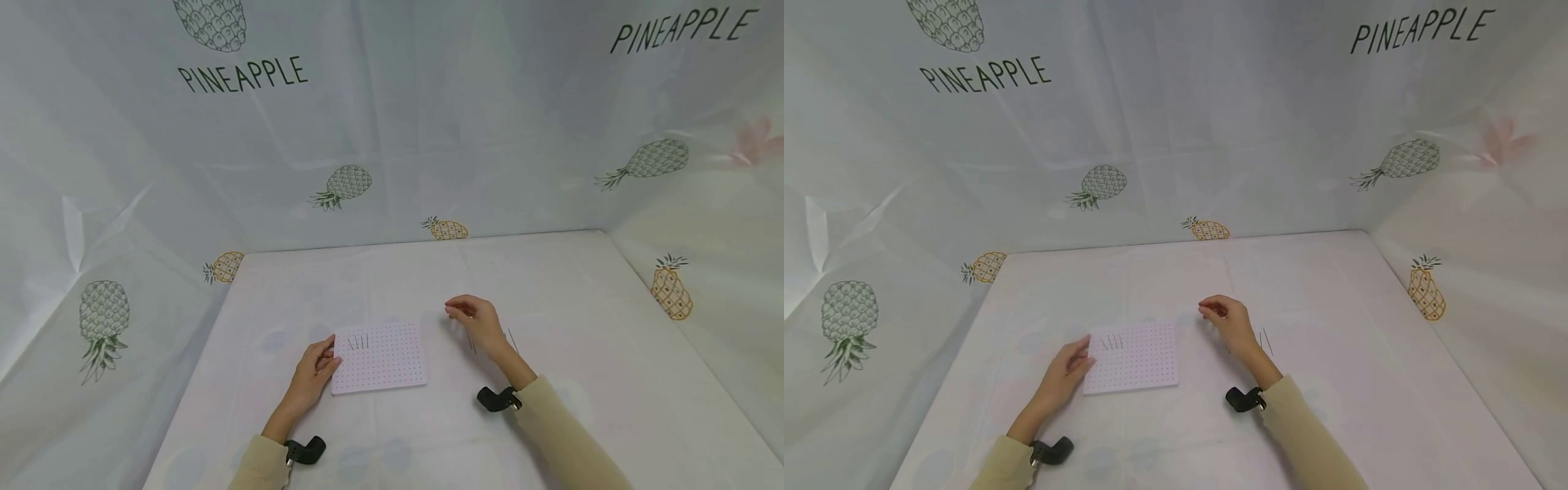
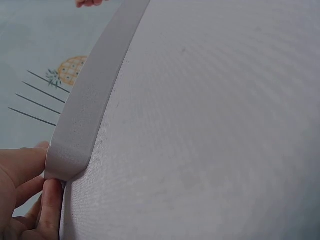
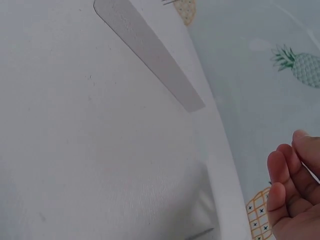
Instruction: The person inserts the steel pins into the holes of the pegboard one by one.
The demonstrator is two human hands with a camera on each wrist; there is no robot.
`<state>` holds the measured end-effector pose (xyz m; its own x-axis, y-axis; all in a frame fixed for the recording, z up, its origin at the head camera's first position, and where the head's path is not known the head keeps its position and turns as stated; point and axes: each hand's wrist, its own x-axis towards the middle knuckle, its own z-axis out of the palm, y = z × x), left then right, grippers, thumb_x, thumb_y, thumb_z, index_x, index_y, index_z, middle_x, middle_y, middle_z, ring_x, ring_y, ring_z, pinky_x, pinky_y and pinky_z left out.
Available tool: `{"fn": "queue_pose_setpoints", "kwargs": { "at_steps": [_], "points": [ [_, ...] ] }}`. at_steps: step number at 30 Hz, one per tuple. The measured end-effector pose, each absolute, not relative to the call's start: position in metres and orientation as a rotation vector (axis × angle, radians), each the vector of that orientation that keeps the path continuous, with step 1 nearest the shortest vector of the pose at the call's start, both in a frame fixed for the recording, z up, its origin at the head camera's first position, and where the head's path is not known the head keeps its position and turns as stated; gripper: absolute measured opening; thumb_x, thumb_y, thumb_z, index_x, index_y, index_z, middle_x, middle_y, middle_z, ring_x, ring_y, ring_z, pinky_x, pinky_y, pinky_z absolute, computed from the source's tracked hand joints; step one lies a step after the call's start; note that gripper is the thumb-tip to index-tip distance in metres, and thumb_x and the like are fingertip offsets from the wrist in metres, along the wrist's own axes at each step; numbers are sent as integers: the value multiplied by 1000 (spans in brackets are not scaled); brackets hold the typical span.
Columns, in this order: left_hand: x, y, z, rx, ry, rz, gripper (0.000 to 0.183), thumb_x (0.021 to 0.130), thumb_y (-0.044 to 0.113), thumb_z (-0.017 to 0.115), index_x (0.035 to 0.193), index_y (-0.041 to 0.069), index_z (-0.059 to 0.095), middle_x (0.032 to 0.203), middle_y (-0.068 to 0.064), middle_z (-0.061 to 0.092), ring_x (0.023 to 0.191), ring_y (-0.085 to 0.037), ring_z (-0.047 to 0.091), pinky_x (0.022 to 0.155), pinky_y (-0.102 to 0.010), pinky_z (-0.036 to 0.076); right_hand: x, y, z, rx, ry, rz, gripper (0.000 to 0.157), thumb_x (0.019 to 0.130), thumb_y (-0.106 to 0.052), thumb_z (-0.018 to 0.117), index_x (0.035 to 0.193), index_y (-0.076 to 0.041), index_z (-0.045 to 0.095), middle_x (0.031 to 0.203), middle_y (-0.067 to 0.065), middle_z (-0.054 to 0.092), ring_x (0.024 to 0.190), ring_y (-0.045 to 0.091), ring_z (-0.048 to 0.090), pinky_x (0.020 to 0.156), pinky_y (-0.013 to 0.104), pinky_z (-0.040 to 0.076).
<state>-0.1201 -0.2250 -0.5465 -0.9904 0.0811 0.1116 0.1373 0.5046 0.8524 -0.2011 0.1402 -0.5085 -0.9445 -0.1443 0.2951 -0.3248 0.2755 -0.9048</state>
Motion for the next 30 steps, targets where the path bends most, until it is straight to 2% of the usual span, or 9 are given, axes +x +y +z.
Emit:
{"fn": "queue_pose_setpoints", "kwargs": {
  "at_steps": [4,8,12,19,23,26,30],
  "points": [
    [-121,-224,-546,-173,-2689,-1538,55,99,12,64,148,0,43,125,-15,53,110,-23,52,97,-24,47,-198,152,-510,401,-2366,1749,18,93,-4,70,104,10,70,91,15,72,80,39,67,69,28,57],
    [-121,-225,-546,-161,-2695,-1543,56,98,11,64,149,0,43,126,-15,53,111,-23,52,98,-26,48,-193,163,-509,334,-2333,1750,16,92,-3,70,102,10,70,90,17,71,76,26,68,68,31,58],
    [-121,-225,-546,-163,-2699,-1540,56,98,11,64,149,-1,43,127,-16,52,111,-23,52,97,-26,48,-187,173,-509,224,-2321,1752,14,92,-5,72,99,7,72,90,22,71,74,15,66,66,27,56],
    [-121,-226,-548,-174,-2706,-1524,56,99,12,64,149,0,43,127,-15,53,110,-22,52,97,-21,46,-177,193,-511,93,-2325,1748,20,92,-10,73,104,7,72,94,25,70,77,23,67,64,23,55],
    [-120,-225,-548,-170,-2706,-1535,56,99,11,64,149,0,42,129,-16,52,111,-23,51,97,-18,45,-165,197,-499,46,-2300,1732,18,91,-4,72,102,10,71,93,29,69,72,18,67,63,27,56],
    [-120,-225,-548,-171,-2703,-1548,56,99,10,63,149,0,42,130,-17,51,112,-24,51,97,-17,44,-156,199,-492,-21,-2285,1699,17,90,-2,73,100,12,71,92,28,68,69,13,65,61,24,55],
    [-121,-226,-549,-171,-2706,-1544,56,99,11,63,149,0,42,130,-16,51,111,-23,51,97,-16,44,-154,207,-508,-139,-2263,1642,17,89,-7,75,98,8,73,90,22,70,68,11,62,55,18,49]
  ]
}}
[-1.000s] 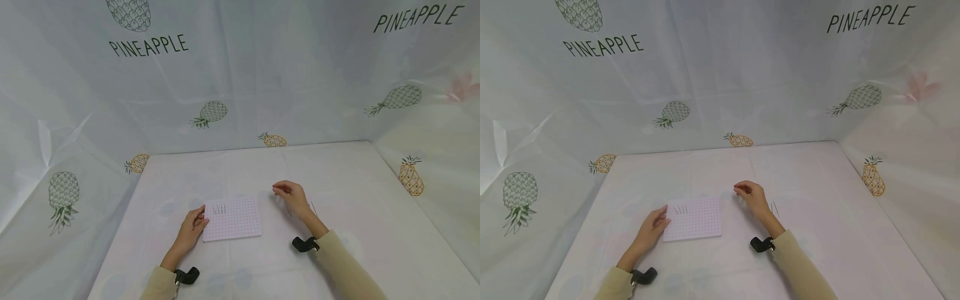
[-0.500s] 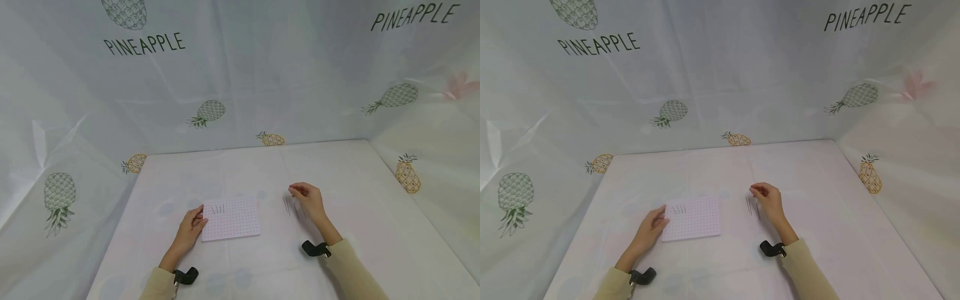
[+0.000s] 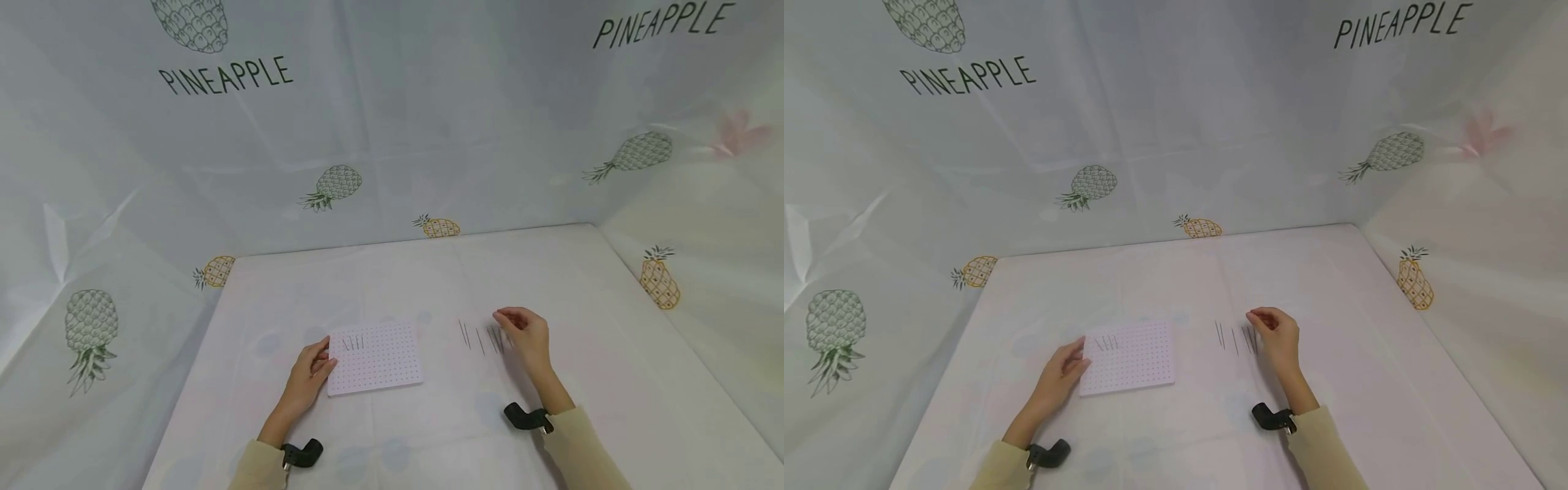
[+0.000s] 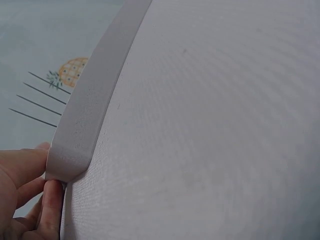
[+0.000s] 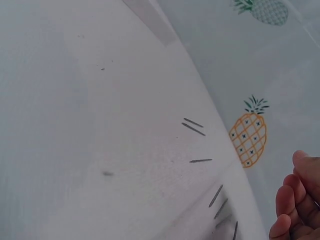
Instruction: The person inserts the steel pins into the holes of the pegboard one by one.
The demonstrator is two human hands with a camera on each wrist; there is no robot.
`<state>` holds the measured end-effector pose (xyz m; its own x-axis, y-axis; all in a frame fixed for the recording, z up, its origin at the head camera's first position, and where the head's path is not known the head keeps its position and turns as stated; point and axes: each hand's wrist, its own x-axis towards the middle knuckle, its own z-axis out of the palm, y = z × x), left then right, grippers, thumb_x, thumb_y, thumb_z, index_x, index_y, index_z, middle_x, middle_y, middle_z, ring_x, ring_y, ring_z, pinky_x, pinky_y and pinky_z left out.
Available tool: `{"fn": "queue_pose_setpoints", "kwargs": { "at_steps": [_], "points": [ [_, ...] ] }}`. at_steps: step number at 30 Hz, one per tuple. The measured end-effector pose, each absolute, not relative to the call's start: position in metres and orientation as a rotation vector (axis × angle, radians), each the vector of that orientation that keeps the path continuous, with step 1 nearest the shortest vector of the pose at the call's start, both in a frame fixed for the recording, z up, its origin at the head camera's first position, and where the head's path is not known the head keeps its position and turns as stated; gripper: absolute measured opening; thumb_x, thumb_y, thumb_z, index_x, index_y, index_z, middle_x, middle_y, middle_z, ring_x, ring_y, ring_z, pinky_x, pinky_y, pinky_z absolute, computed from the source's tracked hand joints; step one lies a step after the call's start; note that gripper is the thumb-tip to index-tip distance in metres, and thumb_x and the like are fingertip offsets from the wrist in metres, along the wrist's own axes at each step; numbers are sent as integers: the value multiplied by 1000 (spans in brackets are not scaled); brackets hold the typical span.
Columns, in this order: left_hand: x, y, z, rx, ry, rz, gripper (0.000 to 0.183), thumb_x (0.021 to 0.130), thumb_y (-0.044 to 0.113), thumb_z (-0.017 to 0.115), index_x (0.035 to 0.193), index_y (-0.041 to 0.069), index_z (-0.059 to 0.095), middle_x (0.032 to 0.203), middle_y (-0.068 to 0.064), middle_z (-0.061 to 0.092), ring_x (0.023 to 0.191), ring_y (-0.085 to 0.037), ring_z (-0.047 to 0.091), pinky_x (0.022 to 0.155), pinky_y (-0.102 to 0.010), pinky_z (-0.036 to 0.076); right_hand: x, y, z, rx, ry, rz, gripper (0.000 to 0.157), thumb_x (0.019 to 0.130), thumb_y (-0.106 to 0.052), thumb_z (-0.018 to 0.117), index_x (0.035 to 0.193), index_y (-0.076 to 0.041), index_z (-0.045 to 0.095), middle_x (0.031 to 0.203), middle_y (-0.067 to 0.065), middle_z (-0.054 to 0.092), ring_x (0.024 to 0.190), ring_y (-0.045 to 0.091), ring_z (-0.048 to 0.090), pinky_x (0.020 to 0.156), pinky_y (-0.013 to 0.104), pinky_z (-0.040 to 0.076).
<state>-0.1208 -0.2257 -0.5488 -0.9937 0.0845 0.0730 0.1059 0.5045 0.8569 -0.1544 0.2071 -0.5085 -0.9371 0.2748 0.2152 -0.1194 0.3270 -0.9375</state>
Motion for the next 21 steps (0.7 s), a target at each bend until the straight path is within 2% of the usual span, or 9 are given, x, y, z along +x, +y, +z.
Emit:
{"fn": "queue_pose_setpoints", "kwargs": {
  "at_steps": [8,14,21],
  "points": [
    [-122,-225,-549,-161,-2714,-1534,56,99,11,64,149,0,42,130,-16,51,111,-23,51,96,-15,44,-152,220,-531,-264,-2272,1497,15,88,-7,77,94,6,74,82,15,70,64,3,57,53,13,44],
    [-121,-224,-547,-146,-2719,-1535,56,99,10,63,149,0,42,129,-16,51,111,-22,50,96,-14,44,-147,222,-540,-308,-2314,1431,13,87,-7,78,91,5,75,76,12,67,63,7,51,51,15,39],
    [-121,-222,-547,-168,-2696,-1541,54,98,8,64,147,-3,44,128,-18,52,109,-24,50,93,-12,44,-146,224,-550,-296,-2317,1328,11,85,-6,80,91,3,75,77,12,68,65,9,52,56,13,39]
  ]
}}
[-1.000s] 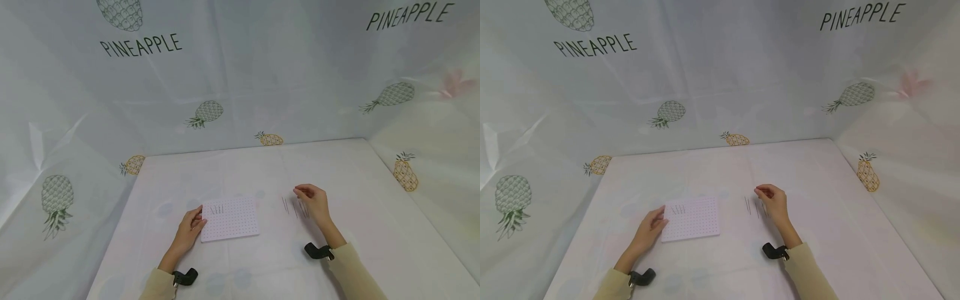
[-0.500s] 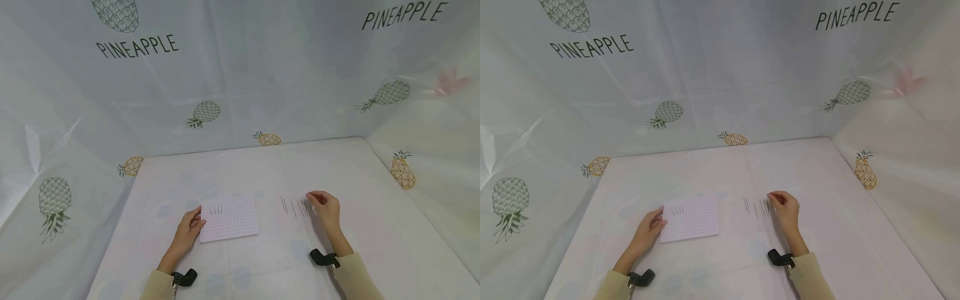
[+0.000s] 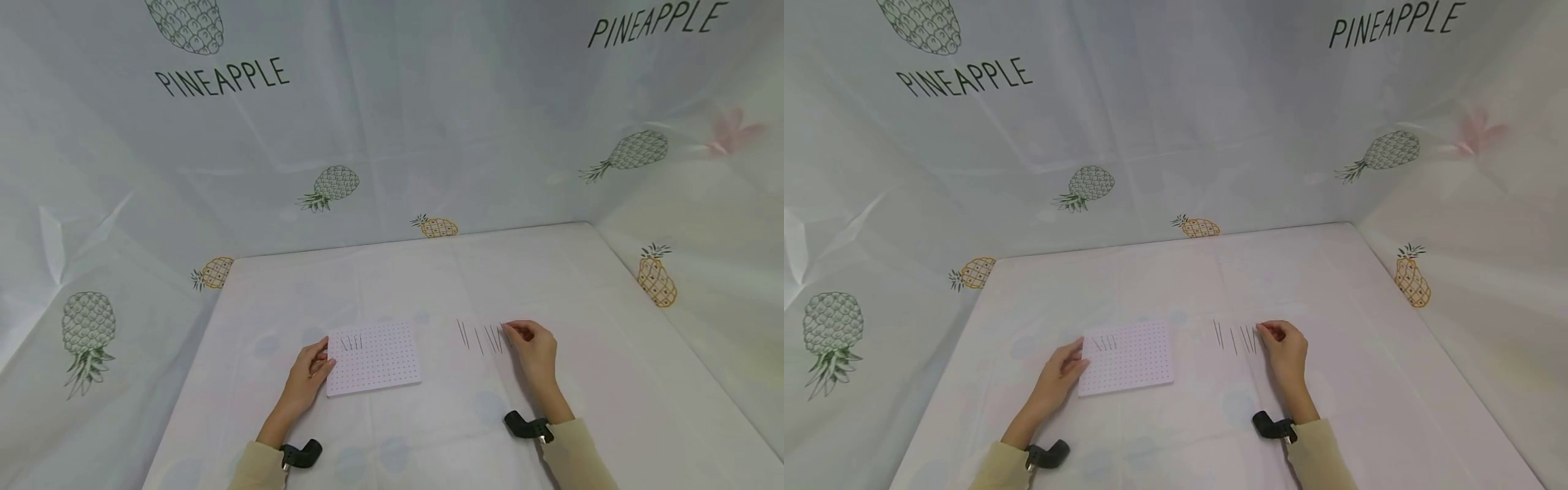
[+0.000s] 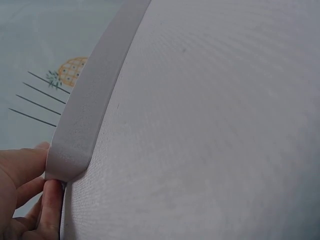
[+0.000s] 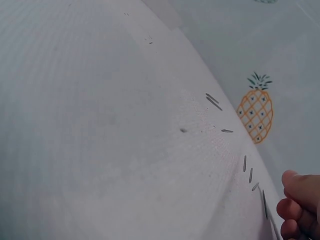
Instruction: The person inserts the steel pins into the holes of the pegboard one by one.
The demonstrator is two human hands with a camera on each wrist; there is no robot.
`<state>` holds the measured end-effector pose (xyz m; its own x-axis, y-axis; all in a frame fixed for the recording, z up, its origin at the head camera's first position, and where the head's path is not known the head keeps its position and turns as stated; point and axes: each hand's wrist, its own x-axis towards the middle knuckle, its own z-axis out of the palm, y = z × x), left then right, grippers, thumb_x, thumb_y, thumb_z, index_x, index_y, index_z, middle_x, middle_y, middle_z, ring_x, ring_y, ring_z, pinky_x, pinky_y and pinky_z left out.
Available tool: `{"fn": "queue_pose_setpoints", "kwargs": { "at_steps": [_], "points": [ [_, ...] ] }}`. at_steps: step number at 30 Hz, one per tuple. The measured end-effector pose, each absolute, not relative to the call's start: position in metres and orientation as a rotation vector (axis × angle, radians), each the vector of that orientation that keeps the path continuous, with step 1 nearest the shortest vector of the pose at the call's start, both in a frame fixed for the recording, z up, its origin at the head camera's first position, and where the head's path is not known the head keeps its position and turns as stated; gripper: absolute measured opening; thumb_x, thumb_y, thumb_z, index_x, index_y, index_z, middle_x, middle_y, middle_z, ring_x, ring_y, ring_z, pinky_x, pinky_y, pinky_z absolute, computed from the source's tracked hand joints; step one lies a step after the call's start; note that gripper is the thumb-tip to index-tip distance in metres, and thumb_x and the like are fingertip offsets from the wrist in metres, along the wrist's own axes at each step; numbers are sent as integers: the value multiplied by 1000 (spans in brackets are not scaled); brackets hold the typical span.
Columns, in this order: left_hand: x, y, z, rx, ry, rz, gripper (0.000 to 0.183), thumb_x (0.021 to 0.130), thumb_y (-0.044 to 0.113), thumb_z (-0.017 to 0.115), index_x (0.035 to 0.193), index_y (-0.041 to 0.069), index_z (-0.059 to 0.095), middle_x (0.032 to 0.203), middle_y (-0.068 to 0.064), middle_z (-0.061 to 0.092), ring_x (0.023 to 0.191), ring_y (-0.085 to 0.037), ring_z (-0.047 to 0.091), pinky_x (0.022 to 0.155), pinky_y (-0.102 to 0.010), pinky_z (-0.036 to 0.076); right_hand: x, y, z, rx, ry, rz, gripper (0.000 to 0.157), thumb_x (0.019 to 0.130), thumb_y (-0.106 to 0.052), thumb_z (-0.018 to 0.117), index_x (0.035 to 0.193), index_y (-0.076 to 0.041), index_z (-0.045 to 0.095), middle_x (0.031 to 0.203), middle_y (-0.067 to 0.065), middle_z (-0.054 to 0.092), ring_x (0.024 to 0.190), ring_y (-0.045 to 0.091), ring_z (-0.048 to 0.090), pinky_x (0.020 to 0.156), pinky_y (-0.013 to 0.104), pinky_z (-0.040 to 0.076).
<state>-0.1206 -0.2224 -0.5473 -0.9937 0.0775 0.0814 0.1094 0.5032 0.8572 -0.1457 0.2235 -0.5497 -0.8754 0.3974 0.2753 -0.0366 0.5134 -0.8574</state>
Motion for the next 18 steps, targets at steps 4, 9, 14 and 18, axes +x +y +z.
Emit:
{"fn": "queue_pose_setpoints", "kwargs": {
  "at_steps": [4,9,14,18],
  "points": [
    [-121,-223,-548,-171,-2696,-1527,55,98,9,64,148,-2,43,130,-18,52,109,-24,50,93,-13,44,-147,224,-554,-287,-2346,1251,12,83,-5,81,90,3,75,76,11,68,65,11,53,57,12,38],
    [-122,-224,-550,-156,-2718,-1519,56,99,12,63,149,0,42,132,-16,51,111,-23,50,95,-12,42,-147,224,-555,-280,-2395,1181,13,83,-6,82,87,3,73,73,9,61,67,17,50,56,15,35],
    [-122,-224,-550,-158,-2714,-1529,56,99,11,63,149,0,42,132,-17,51,112,-23,50,96,-14,43,-146,224,-555,-252,-2441,1128,14,83,-6,81,86,4,72,72,9,56,67,20,48,56,20,34],
    [-121,-223,-548,-153,-2713,-1529,56,99,11,63,149,0,42,131,-17,51,112,-23,50,98,-18,45,-145,223,-555,-241,-2463,1106,13,83,-5,81,86,4,72,72,8,56,68,21,48,57,23,35]
  ]
}}
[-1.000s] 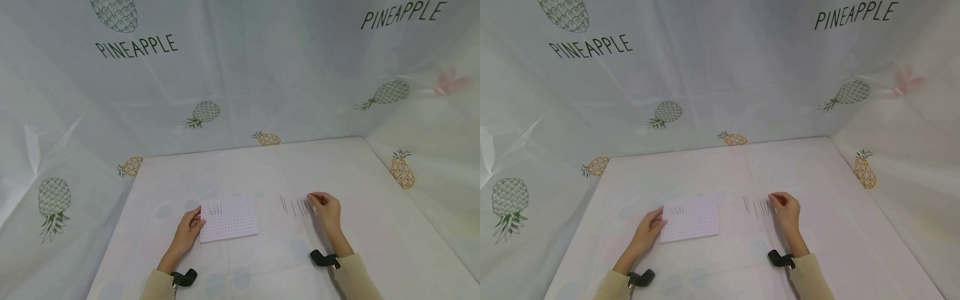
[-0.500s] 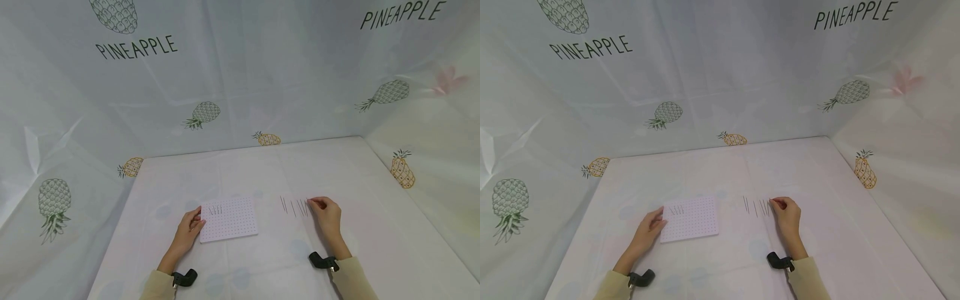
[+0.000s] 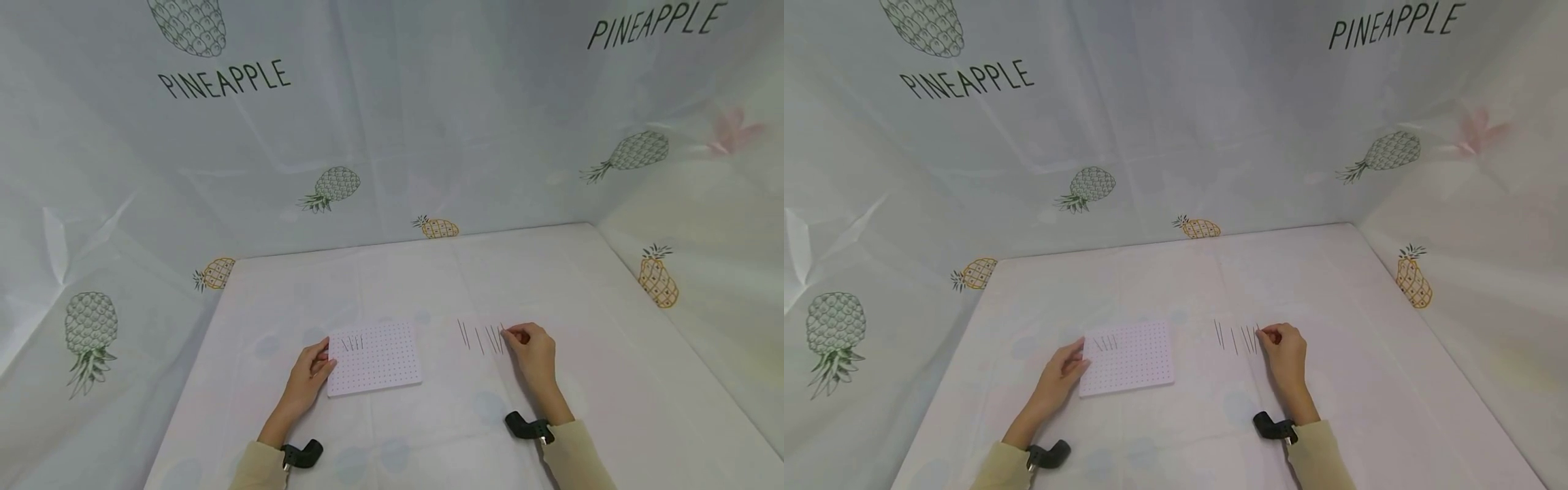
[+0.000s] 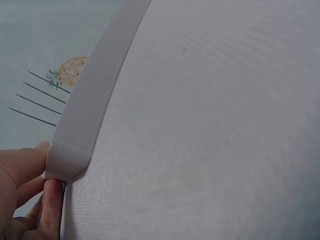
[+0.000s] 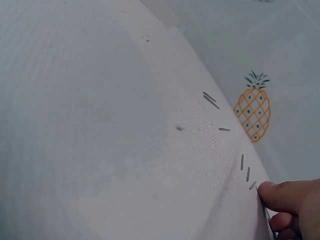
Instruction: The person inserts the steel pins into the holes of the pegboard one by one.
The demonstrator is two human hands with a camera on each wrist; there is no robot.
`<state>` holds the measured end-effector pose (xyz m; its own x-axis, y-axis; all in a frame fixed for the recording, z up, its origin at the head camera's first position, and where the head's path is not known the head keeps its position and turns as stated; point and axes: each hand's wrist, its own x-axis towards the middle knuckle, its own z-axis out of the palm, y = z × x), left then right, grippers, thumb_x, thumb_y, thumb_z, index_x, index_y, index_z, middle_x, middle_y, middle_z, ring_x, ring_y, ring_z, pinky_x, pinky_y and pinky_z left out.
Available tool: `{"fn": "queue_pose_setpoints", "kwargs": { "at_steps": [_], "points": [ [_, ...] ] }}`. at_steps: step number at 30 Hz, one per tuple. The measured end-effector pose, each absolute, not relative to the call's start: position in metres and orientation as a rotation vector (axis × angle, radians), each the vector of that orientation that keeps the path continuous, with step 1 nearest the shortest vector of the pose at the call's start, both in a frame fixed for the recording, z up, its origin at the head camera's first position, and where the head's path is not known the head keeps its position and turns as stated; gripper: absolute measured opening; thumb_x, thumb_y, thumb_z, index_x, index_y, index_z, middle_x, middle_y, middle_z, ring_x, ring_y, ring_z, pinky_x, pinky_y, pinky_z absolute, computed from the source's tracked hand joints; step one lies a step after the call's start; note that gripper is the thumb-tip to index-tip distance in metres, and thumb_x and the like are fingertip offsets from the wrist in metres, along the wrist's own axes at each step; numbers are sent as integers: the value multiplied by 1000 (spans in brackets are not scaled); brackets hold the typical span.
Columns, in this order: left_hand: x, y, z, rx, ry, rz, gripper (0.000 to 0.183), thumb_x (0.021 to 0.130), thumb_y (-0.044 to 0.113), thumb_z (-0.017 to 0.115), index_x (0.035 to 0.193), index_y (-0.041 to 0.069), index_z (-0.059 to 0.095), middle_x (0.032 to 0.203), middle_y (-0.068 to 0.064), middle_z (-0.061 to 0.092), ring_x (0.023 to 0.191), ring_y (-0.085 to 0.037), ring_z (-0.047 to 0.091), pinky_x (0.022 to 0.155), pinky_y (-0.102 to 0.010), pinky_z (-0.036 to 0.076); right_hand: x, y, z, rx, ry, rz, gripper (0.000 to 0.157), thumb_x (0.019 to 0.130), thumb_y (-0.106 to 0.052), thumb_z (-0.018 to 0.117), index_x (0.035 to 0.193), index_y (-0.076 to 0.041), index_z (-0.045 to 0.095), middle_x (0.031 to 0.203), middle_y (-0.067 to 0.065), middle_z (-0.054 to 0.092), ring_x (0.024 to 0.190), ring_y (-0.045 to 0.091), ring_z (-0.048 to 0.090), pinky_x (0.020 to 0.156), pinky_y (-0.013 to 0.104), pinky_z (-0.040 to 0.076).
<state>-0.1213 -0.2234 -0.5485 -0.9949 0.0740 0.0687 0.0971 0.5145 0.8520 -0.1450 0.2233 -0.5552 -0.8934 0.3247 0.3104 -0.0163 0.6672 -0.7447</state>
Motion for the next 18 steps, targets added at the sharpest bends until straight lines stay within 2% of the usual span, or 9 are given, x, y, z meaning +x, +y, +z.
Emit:
{"fn": "queue_pose_setpoints", "kwargs": {
  "at_steps": [18],
  "points": [
    [-122,-225,-552,-150,-2708,-1518,56,99,14,64,149,1,43,127,-14,53,110,-22,51,95,-16,45,-146,220,-555,-205,-2498,1123,12,87,2,74,79,6,66,69,9,52,71,24,46,61,30,36]
  ]
}}
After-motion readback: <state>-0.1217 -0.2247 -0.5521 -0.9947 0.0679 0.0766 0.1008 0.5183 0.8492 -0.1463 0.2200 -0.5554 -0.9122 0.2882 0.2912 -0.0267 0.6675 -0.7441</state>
